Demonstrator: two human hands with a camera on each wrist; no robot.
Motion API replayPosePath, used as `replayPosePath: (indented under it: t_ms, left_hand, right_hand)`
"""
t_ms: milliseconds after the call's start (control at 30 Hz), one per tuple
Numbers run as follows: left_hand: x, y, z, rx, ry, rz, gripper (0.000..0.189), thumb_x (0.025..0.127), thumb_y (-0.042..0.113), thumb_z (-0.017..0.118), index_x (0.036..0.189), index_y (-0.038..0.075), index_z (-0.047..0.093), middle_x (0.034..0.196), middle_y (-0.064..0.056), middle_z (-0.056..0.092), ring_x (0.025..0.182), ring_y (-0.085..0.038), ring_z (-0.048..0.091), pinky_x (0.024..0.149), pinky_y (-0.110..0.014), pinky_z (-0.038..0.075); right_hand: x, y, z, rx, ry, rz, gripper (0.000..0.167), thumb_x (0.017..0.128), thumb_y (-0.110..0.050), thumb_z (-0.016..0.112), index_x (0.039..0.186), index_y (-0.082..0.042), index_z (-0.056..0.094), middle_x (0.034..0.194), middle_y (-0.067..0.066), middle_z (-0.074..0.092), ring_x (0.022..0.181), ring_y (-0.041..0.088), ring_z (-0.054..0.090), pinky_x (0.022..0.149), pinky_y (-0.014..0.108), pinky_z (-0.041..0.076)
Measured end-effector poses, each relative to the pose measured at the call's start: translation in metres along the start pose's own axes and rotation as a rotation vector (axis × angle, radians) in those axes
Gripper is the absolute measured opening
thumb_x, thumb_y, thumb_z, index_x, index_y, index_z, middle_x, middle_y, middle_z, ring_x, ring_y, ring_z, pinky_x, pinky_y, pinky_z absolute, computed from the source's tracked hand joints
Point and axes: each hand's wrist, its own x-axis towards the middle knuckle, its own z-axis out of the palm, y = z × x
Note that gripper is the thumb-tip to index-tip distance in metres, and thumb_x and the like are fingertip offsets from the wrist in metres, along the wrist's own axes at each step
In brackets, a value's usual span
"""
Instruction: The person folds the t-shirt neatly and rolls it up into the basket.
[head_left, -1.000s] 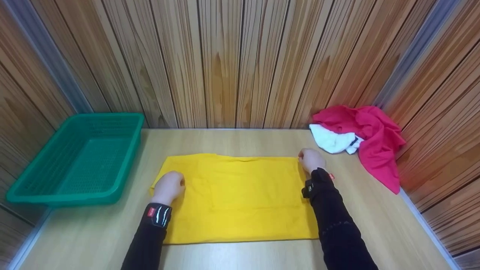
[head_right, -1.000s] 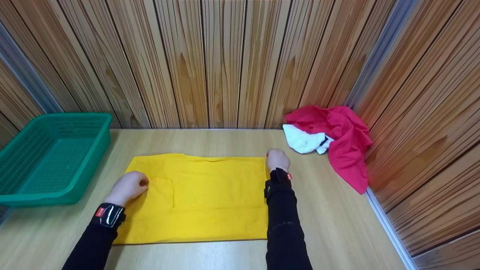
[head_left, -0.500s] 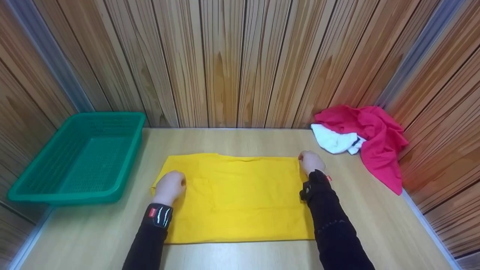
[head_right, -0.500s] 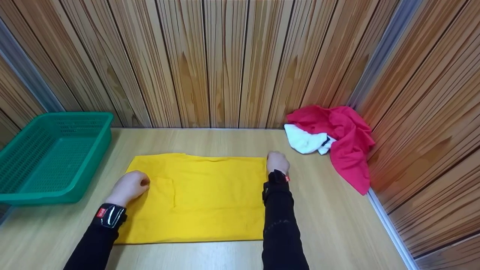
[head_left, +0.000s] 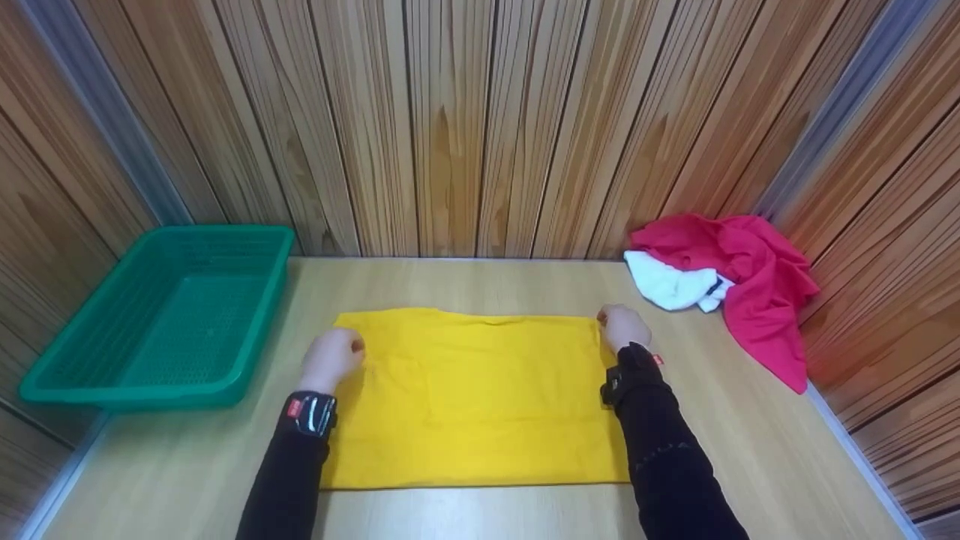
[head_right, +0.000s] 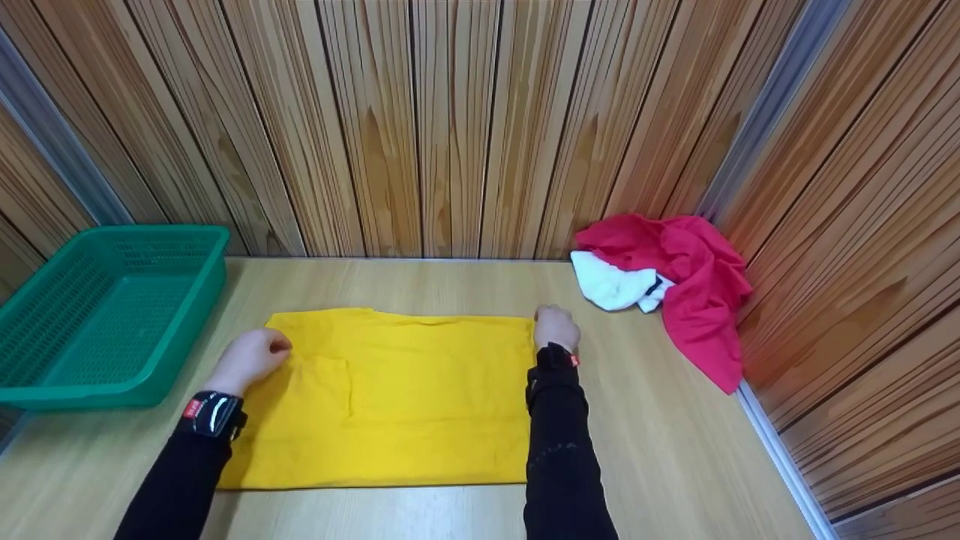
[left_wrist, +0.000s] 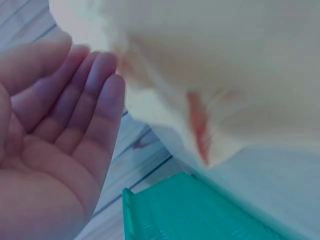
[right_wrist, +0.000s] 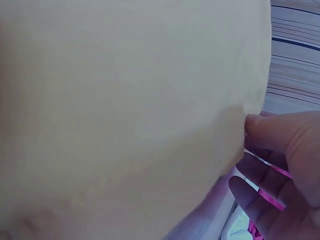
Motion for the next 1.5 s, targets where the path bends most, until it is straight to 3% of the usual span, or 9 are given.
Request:
replayPosePath:
  t_ms: [133, 233, 433, 567, 867, 1133, 1333, 1500]
  left_hand:
    - [0.013, -0.003, -0.017, -0.054, 0.035, -0.113, 0.025, 0.095, 0.006, 0.058, 0.114, -0.008, 0.066, 0.114, -0.027, 0.065, 0.106, -0.043, 0.060, 0.093, -0.054, 0.045]
    - [0.020, -0.006, -0.023, -0.111, 0.052, -0.204, 0.029, 0.098, 0.008, 0.054, 0.120, -0.008, 0.064, 0.122, -0.028, 0.062, 0.113, -0.043, 0.057, 0.098, -0.054, 0.042]
    - [0.025, -0.019, -0.017, -0.245, 0.108, -0.295, 0.034, 0.097, 0.007, 0.053, 0.125, -0.011, 0.060, 0.128, -0.030, 0.058, 0.120, -0.045, 0.052, 0.103, -0.052, 0.039]
    - [0.022, -0.028, -0.008, -0.282, 0.140, -0.321, 0.036, 0.097, 0.006, 0.050, 0.127, -0.013, 0.057, 0.130, -0.031, 0.056, 0.123, -0.046, 0.050, 0.105, -0.053, 0.037]
    - [0.022, -0.039, 0.001, -0.408, 0.075, -0.330, 0.045, 0.097, 0.003, 0.040, 0.139, -0.013, 0.044, 0.142, -0.031, 0.045, 0.133, -0.045, 0.040, 0.111, -0.052, 0.029]
    - [0.022, -0.034, 0.006, -0.445, 0.189, -0.384, 0.036, 0.100, 0.012, 0.052, 0.127, -0.011, 0.058, 0.128, -0.031, 0.057, 0.119, -0.044, 0.053, 0.104, -0.052, 0.039]
    - [0.020, -0.032, 0.007, -0.489, 0.216, -0.414, 0.036, 0.100, 0.018, 0.056, 0.122, -0.009, 0.061, 0.123, -0.028, 0.061, 0.112, -0.041, 0.056, 0.100, -0.051, 0.042]
    - [0.019, -0.029, 0.005, -0.501, 0.225, -0.422, 0.036, 0.100, 0.018, 0.055, 0.122, -0.009, 0.062, 0.123, -0.028, 0.061, 0.112, -0.040, 0.056, 0.101, -0.050, 0.042]
  right_hand:
    - [-0.001, 0.000, 0.000, 0.004, -0.004, 0.001, 0.020, 0.095, -0.007, 0.059, 0.113, 0.000, 0.066, 0.108, 0.020, 0.064, 0.103, 0.039, 0.059, 0.089, 0.054, 0.047]
    - [-0.001, 0.001, 0.000, 0.003, -0.009, 0.002, 0.021, 0.095, -0.007, 0.060, 0.115, 0.000, 0.065, 0.110, 0.020, 0.063, 0.104, 0.038, 0.059, 0.091, 0.053, 0.046]
    - [-0.002, 0.002, 0.000, 0.009, 0.001, 0.002, 0.023, 0.096, -0.007, 0.058, 0.116, 0.000, 0.065, 0.113, 0.021, 0.062, 0.107, 0.040, 0.058, 0.092, 0.055, 0.046]
    - [-0.003, 0.002, 0.001, 0.017, 0.009, -0.003, 0.023, 0.097, -0.005, 0.055, 0.116, 0.000, 0.065, 0.114, 0.021, 0.062, 0.110, 0.040, 0.057, 0.093, 0.056, 0.045]
    - [-0.005, 0.001, 0.002, 0.009, 0.031, -0.029, 0.021, 0.096, -0.004, 0.058, 0.115, 0.001, 0.065, 0.112, 0.021, 0.062, 0.108, 0.040, 0.057, 0.093, 0.054, 0.046]
    - [-0.004, 0.004, 0.006, 0.034, 0.050, 0.005, 0.012, 0.096, -0.009, 0.061, 0.104, 0.000, 0.066, 0.104, 0.019, 0.063, 0.099, 0.037, 0.059, 0.085, 0.051, 0.048]
    - [-0.003, 0.003, 0.006, 0.022, 0.046, 0.026, 0.010, 0.096, -0.011, 0.064, 0.094, -0.002, 0.062, 0.092, 0.015, 0.060, 0.086, 0.033, 0.056, 0.075, 0.047, 0.048]
    - [-0.004, 0.001, 0.003, 0.037, 0.015, 0.023, 0.011, 0.097, -0.013, 0.061, 0.094, -0.002, 0.061, 0.092, 0.015, 0.058, 0.086, 0.033, 0.054, 0.074, 0.047, 0.047]
